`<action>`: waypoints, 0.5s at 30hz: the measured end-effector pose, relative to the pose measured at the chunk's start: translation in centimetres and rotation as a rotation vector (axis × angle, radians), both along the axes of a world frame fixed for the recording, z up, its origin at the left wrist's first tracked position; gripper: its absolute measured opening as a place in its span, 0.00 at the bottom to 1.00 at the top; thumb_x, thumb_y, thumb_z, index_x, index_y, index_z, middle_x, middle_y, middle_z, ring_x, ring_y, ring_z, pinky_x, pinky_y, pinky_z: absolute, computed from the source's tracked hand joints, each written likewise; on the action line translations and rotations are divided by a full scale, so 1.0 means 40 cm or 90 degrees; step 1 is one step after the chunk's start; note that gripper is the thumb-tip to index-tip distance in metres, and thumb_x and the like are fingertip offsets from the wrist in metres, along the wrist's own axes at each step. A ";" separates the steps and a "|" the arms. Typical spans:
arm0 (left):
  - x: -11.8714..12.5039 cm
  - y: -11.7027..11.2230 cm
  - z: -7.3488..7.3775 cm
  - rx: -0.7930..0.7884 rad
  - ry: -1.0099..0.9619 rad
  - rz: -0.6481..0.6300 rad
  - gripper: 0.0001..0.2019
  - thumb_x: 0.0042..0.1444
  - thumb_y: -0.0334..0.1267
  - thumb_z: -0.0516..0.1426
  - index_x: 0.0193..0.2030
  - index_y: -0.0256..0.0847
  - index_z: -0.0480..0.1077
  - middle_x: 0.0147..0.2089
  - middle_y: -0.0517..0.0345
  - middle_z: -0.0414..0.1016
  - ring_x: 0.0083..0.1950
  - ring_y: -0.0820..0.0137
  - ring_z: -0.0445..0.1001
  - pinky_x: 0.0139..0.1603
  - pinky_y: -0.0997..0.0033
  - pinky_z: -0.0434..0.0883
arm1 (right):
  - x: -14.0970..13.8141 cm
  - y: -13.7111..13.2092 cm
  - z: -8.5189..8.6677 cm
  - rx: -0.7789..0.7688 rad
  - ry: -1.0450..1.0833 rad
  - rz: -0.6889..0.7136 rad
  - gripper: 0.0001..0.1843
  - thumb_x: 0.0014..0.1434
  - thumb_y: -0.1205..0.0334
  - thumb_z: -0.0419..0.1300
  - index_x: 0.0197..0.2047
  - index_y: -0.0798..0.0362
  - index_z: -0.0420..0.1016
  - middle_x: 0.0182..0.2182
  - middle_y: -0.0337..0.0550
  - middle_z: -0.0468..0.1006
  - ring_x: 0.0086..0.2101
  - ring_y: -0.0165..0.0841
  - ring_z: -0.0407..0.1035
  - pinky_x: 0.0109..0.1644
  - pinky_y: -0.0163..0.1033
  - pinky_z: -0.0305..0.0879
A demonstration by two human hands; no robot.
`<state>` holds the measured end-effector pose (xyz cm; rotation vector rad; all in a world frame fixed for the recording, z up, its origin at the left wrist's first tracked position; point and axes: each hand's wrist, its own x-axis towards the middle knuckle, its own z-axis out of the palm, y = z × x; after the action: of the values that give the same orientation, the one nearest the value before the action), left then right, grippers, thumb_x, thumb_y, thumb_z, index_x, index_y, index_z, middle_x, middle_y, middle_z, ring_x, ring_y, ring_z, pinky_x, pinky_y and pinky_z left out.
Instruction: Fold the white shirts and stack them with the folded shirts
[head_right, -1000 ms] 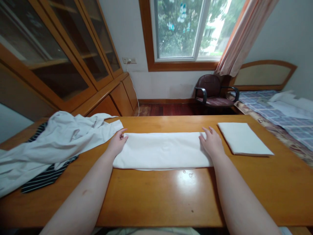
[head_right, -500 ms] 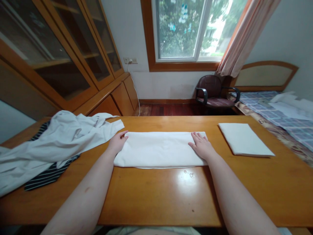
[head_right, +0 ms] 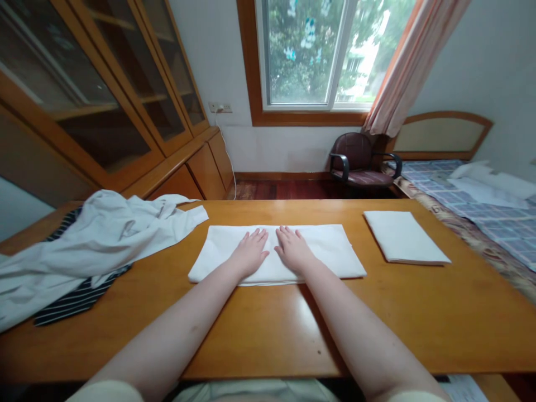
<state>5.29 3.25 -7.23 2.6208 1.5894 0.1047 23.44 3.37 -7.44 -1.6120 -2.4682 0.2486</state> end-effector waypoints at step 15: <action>-0.100 0.082 -0.049 -0.014 -0.021 0.193 0.40 0.56 0.64 0.42 0.69 0.43 0.45 0.71 0.50 0.42 0.71 0.58 0.40 0.67 0.54 0.43 | 0.049 0.050 -0.024 -0.046 -0.079 -0.159 0.40 0.60 0.35 0.39 0.69 0.48 0.44 0.67 0.48 0.45 0.65 0.43 0.39 0.65 0.53 0.36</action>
<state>1.31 6.53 -9.18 2.3295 1.9508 0.1451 25.41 5.38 -8.41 -2.0013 -2.3340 0.2095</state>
